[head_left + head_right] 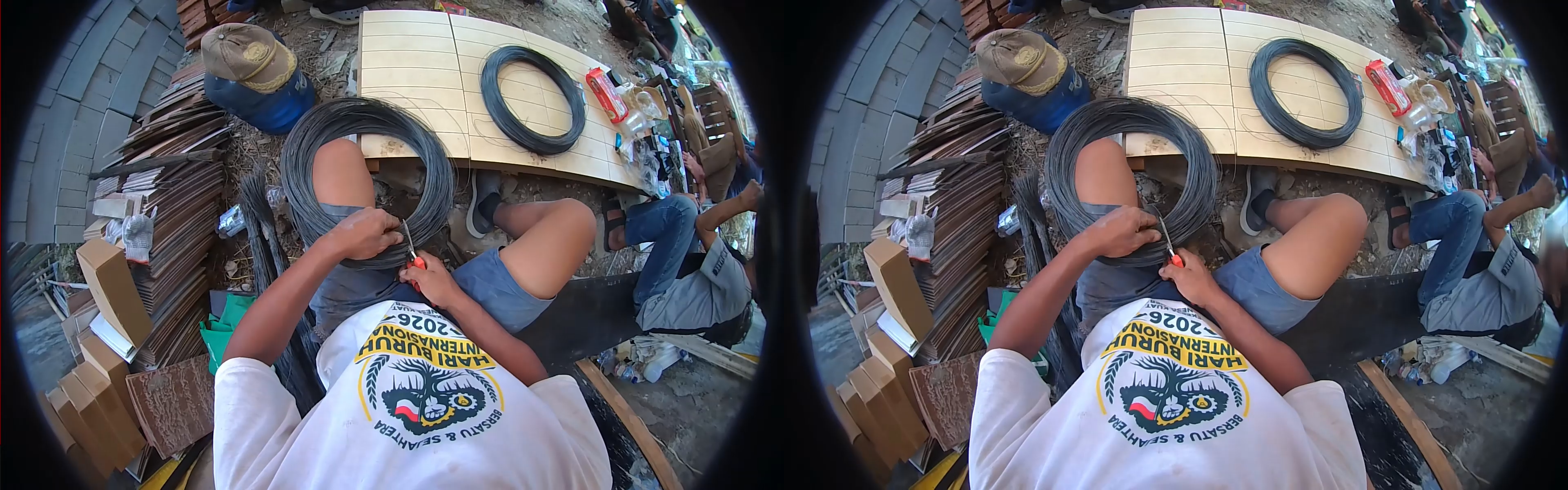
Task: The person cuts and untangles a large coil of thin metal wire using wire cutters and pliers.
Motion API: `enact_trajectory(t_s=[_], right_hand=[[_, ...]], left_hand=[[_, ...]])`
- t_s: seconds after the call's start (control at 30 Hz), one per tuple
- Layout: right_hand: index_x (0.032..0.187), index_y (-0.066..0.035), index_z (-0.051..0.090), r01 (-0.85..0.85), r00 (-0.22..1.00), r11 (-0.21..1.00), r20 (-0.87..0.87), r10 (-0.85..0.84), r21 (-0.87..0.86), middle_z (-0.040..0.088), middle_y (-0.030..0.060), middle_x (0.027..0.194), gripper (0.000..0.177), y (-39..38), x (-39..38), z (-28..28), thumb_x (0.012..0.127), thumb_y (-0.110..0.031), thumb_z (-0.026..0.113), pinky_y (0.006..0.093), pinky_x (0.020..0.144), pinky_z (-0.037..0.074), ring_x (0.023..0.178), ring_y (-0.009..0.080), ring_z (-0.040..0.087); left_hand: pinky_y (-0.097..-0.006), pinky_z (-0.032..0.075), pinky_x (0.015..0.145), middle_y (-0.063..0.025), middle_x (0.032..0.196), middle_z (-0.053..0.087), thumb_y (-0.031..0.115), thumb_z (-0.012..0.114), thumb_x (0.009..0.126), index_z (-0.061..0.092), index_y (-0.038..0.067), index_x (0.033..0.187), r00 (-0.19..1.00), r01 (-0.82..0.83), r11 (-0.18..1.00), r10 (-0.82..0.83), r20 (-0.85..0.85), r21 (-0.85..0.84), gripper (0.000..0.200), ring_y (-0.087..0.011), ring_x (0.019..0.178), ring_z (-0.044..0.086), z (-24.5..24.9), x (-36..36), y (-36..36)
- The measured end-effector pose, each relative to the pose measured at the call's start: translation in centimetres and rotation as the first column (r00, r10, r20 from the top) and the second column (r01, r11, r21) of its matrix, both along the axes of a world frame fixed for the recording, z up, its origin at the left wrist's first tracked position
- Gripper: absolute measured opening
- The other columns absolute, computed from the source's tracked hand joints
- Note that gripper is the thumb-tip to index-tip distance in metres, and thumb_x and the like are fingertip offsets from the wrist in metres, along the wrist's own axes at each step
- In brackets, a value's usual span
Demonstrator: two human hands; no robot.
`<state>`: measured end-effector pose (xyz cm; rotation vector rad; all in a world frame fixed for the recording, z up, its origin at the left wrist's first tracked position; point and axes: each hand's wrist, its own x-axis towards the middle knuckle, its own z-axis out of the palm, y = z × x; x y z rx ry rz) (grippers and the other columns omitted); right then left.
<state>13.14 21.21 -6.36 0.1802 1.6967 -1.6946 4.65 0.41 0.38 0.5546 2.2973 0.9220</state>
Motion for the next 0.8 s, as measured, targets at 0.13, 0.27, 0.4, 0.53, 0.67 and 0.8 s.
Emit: enact_trajectory(t_s=[0.13, 0.27, 0.4, 0.53, 0.67, 0.8], right_hand=[[0.089, 0.000, 0.059, 0.021, 1.000, 0.999, -0.012, -0.021, -0.027, 0.062, 0.0048, 0.077, 0.014, -0.4, -0.1, -0.3, 0.084, -0.011, 0.066, 0.0293, 0.071, 0.047, 0.072, 0.0139, 0.058], [0.087, 0.000, 0.058, 0.001, 0.999, 1.000, -0.044, 0.000, 0.021, 0.061, 0.0044, 0.075, 0.014, -0.4, -0.1, -0.3, 0.085, -0.012, 0.065, 0.0296, 0.068, 0.047, 0.070, 0.0138, 0.058], [0.085, -0.001, 0.057, -0.036, 0.998, 0.999, -0.042, 0.037, 0.036, 0.059, 0.0037, 0.071, 0.013, -0.2, -0.4, 0.7, 0.085, -0.012, 0.064, 0.0303, 0.060, 0.046, 0.063, 0.0136, 0.057], [0.084, -0.002, 0.057, -0.026, 1.000, 0.999, -0.012, 0.027, 0.026, 0.058, 0.0044, 0.068, 0.012, 0.2, 0.0, -0.1, 0.085, -0.011, 0.064, 0.0311, 0.057, 0.044, 0.059, 0.0137, 0.055], [0.083, -0.002, 0.057, -0.027, 0.998, 0.997, -0.049, 0.031, 0.074, 0.058, 0.0056, 0.068, 0.012, 0.6, 0.9, -0.6, 0.084, -0.012, 0.064, 0.0317, 0.056, 0.043, 0.058, 0.0140, 0.054], [0.086, -0.002, 0.059, -0.005, 0.997, 0.990, -0.076, 0.015, 0.138, 0.058, 0.0051, 0.068, 0.012, 0.4, 1.5, 0.2, 0.084, -0.012, 0.065, 0.0315, 0.058, 0.043, 0.060, 0.0139, 0.055]], left_hand=[[-0.0482, 0.049, 0.076, -0.0257, 0.086, 0.067, 0.025, 0.061, 0.094, 0.069, -0.002, 0.101, 0.997, 0.075, 0.997, -0.075, -0.011, -0.025, 0.029, -0.0432, 0.085, 0.065, 0.3, -0.2, -0.3], [-0.0478, 0.049, 0.077, -0.0254, 0.087, 0.067, 0.026, 0.061, 0.094, 0.068, -0.002, 0.100, 0.995, 0.099, 0.995, -0.099, 0.005, -0.011, 0.030, -0.0425, 0.086, 0.065, 0.2, -0.5, -0.5], [-0.0459, 0.049, 0.079, -0.0241, 0.090, 0.068, 0.027, 0.062, 0.094, 0.068, -0.002, 0.103, 0.994, 0.088, 0.996, -0.087, 0.065, -0.001, 0.031, -0.0403, 0.089, 0.065, 0.6, -0.8, -0.4], [-0.0437, 0.048, 0.078, -0.0227, 0.090, 0.068, 0.030, 0.062, 0.094, 0.066, -0.001, 0.105, 0.994, 0.064, 0.998, -0.064, 0.087, 0.000, 0.033, -0.0375, 0.087, 0.066, 0.4, -1.0, -0.4], [-0.0420, 0.048, 0.077, -0.0222, 0.087, 0.067, 0.031, 0.063, 0.094, 0.066, -0.001, 0.102, 0.985, 0.020, 1.000, -0.023, 0.170, 0.020, 0.033, -0.0340, 0.084, 0.066, -0.6, -1.4, -0.2], [-0.0433, 0.049, 0.076, -0.0225, 0.087, 0.068, 0.031, 0.063, 0.092, 0.067, -0.002, 0.100, 0.984, 0.004, 1.000, -0.003, 0.177, -0.006, 0.034, -0.0353, 0.084, 0.066, -0.2, -1.3, 0.2]])
